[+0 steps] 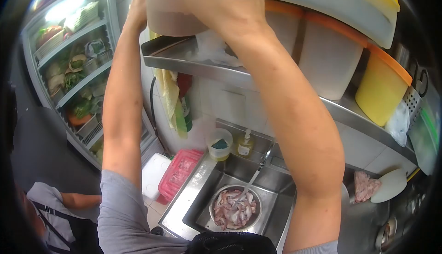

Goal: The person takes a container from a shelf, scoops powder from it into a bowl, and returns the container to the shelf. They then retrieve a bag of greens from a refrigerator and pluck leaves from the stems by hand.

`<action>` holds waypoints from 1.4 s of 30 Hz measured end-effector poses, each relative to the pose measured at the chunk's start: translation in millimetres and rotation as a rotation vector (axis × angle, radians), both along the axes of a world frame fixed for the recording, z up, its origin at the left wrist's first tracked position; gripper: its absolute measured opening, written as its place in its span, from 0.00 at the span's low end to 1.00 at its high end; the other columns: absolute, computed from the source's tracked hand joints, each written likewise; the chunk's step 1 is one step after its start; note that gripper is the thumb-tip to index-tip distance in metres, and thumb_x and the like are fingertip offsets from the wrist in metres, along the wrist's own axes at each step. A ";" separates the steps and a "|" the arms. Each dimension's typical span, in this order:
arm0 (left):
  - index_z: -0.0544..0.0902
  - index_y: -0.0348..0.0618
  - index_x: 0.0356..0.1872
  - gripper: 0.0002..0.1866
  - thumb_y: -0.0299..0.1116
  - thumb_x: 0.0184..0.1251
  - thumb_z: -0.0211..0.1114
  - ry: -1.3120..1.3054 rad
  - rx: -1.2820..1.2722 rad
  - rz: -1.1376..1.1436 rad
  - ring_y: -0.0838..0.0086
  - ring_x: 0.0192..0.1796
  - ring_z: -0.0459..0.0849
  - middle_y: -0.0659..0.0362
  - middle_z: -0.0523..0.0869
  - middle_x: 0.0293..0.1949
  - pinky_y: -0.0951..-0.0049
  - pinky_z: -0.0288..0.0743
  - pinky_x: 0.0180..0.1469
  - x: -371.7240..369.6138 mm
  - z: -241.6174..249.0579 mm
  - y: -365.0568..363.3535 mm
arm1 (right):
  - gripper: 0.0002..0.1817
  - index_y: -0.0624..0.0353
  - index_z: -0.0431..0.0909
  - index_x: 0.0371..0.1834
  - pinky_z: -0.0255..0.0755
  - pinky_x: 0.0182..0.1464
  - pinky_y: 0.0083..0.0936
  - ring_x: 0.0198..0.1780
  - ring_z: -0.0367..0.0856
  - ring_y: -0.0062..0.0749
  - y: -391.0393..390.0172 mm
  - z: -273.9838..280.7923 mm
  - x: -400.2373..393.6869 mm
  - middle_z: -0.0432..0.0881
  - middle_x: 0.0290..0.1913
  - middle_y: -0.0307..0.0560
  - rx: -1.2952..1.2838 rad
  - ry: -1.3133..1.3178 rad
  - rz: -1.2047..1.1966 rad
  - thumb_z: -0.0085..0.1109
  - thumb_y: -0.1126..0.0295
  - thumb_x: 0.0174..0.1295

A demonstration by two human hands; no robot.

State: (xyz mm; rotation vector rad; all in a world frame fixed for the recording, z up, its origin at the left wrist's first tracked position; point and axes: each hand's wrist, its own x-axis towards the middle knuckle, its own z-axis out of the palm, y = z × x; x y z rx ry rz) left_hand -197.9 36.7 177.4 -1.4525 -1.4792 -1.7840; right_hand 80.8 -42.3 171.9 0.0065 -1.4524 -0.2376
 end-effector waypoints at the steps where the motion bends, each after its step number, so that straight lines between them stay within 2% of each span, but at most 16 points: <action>1: 0.77 0.37 0.56 0.28 0.45 0.62 0.75 -0.014 -0.014 -0.032 0.70 0.49 0.84 0.52 0.84 0.50 0.69 0.81 0.48 -8.8 3.4 -6.4 | 0.17 0.69 0.78 0.44 0.74 0.54 0.44 0.49 0.81 0.60 -2.4 -2.2 2.0 0.81 0.45 0.66 -0.058 -0.039 -0.027 0.69 0.66 0.61; 3: 0.78 0.36 0.50 0.33 0.52 0.55 0.80 -0.041 -0.038 -0.100 0.69 0.46 0.84 0.52 0.84 0.46 0.69 0.80 0.46 -14.1 10.5 -27.0 | 0.17 0.68 0.78 0.44 0.74 0.53 0.44 0.49 0.81 0.60 -6.3 -9.5 1.8 0.81 0.45 0.66 -0.112 -0.075 -0.052 0.69 0.66 0.61; 6: 0.78 0.34 0.51 0.41 0.61 0.50 0.81 0.085 0.044 0.116 0.68 0.46 0.84 0.51 0.84 0.45 0.68 0.79 0.46 -11.3 11.2 -62.8 | 0.19 0.67 0.76 0.45 0.75 0.53 0.45 0.51 0.81 0.59 -2.7 -23.3 -3.3 0.80 0.46 0.65 -0.245 -0.182 -0.182 0.70 0.63 0.61; 11: 0.78 0.34 0.51 0.40 0.61 0.52 0.80 0.153 0.051 0.158 0.69 0.46 0.84 0.52 0.84 0.43 0.69 0.78 0.48 -24.8 5.4 -122.7 | 0.25 0.67 0.77 0.51 0.76 0.58 0.45 0.56 0.80 0.60 24.0 -32.5 -27.2 0.79 0.52 0.67 -0.394 -0.287 -0.198 0.72 0.59 0.58; 13: 0.78 0.35 0.49 0.38 0.60 0.53 0.79 0.171 0.095 0.246 0.70 0.46 0.83 0.53 0.83 0.41 0.69 0.78 0.47 -18.9 -6.8 -151.7 | 0.27 0.59 0.78 0.56 0.82 0.52 0.46 0.52 0.85 0.59 56.3 -37.5 -53.8 0.77 0.57 0.58 -0.284 -0.301 -0.422 0.69 0.51 0.61; 17: 0.79 0.36 0.48 0.33 0.57 0.58 0.77 0.109 0.133 0.168 0.72 0.46 0.80 0.56 0.83 0.42 0.70 0.74 0.51 23.1 -34.3 -210.2 | 0.26 0.54 0.78 0.57 0.83 0.51 0.46 0.55 0.83 0.58 62.0 -36.9 -90.6 0.76 0.61 0.54 -0.426 -0.400 -0.458 0.67 0.49 0.63; 19: 0.79 0.37 0.47 0.31 0.55 0.59 0.77 0.093 0.164 0.115 0.73 0.47 0.80 0.57 0.83 0.42 0.70 0.73 0.53 35.5 -48.2 -227.2 | 0.25 0.55 0.77 0.52 0.79 0.53 0.51 0.54 0.83 0.56 71.1 -38.0 -103.0 0.79 0.54 0.52 -0.413 -0.342 -0.433 0.65 0.46 0.65; 23: 0.76 0.42 0.41 0.23 0.47 0.62 0.78 0.028 0.223 -0.103 0.73 0.50 0.78 0.59 0.82 0.43 0.70 0.70 0.58 56.7 -75.9 -253.6 | 0.29 0.51 0.76 0.63 0.75 0.63 0.47 0.64 0.77 0.55 54.9 -34.1 -95.3 0.76 0.64 0.55 -0.522 -0.406 -0.469 0.61 0.44 0.68; 24: 0.73 0.40 0.45 0.25 0.42 0.60 0.81 -0.007 0.196 -0.209 0.68 0.54 0.82 0.52 0.82 0.55 0.66 0.77 0.60 55.5 -82.7 -258.3 | 0.30 0.50 0.75 0.67 0.72 0.67 0.44 0.67 0.75 0.54 44.4 -33.0 -87.2 0.74 0.68 0.56 -0.505 -0.388 -0.486 0.59 0.44 0.69; 25: 0.73 0.40 0.45 0.25 0.42 0.60 0.81 -0.008 0.193 -0.206 0.68 0.54 0.82 0.52 0.82 0.55 0.66 0.77 0.60 62.3 -90.8 -262.2 | 0.30 0.50 0.75 0.67 0.72 0.67 0.44 0.67 0.75 0.54 27.6 -30.7 -73.4 0.74 0.68 0.56 -0.507 -0.391 -0.483 0.59 0.44 0.69; 27: 0.70 0.44 0.42 0.21 0.35 0.63 0.79 -0.035 0.185 -0.413 0.70 0.55 0.80 0.52 0.81 0.56 0.67 0.77 0.59 82.5 -107.9 -269.9 | 0.30 0.52 0.77 0.65 0.70 0.68 0.44 0.68 0.73 0.54 -4.8 -35.4 -39.9 0.74 0.67 0.56 -0.247 -0.284 0.234 0.61 0.44 0.67; 30: 0.68 0.46 0.46 0.23 0.28 0.62 0.78 -0.063 0.099 -0.629 0.72 0.57 0.79 0.53 0.79 0.58 0.70 0.77 0.59 109.9 -128.4 -279.9 | 0.32 0.52 0.74 0.68 0.67 0.71 0.38 0.70 0.72 0.43 -23.9 -74.0 0.3 0.71 0.71 0.53 -0.292 -0.660 0.593 0.68 0.49 0.65; 35: 0.67 0.46 0.50 0.28 0.29 0.60 0.80 -0.082 0.053 -0.700 0.67 0.64 0.78 0.53 0.77 0.61 0.68 0.76 0.64 189.4 -144.1 -302.2 | 0.27 0.56 0.77 0.56 0.68 0.70 0.32 0.69 0.72 0.39 -70.7 -123.9 74.8 0.70 0.71 0.55 -0.411 -0.532 0.748 0.80 0.61 0.56; 39: 0.64 0.46 0.68 0.49 0.55 0.52 0.82 -0.101 0.441 -0.804 0.57 0.76 0.64 0.47 0.64 0.74 0.54 0.68 0.73 239.3 -187.7 -291.1 | 0.28 0.57 0.75 0.50 0.78 0.61 0.29 0.62 0.79 0.37 -110.2 -138.2 131.4 0.69 0.69 0.55 -0.433 -0.251 1.094 0.84 0.67 0.51; 40: 0.59 0.48 0.76 0.57 0.69 0.52 0.75 -0.229 0.320 -0.851 0.55 0.80 0.58 0.49 0.59 0.78 0.51 0.64 0.76 254.0 -220.1 -296.3 | 0.29 0.58 0.74 0.51 0.79 0.61 0.30 0.62 0.79 0.37 -118.6 -140.5 144.9 0.69 0.69 0.55 -0.434 -0.213 1.071 0.84 0.66 0.51; 42: 0.55 0.54 0.80 0.60 0.79 0.52 0.64 -0.503 0.177 -1.216 0.53 0.77 0.63 0.50 0.60 0.78 0.44 0.61 0.77 317.0 -254.6 -318.3 | 0.29 0.61 0.73 0.51 0.77 0.63 0.32 0.62 0.79 0.39 -137.6 -154.7 167.4 0.70 0.68 0.58 -0.429 -0.179 1.068 0.83 0.66 0.52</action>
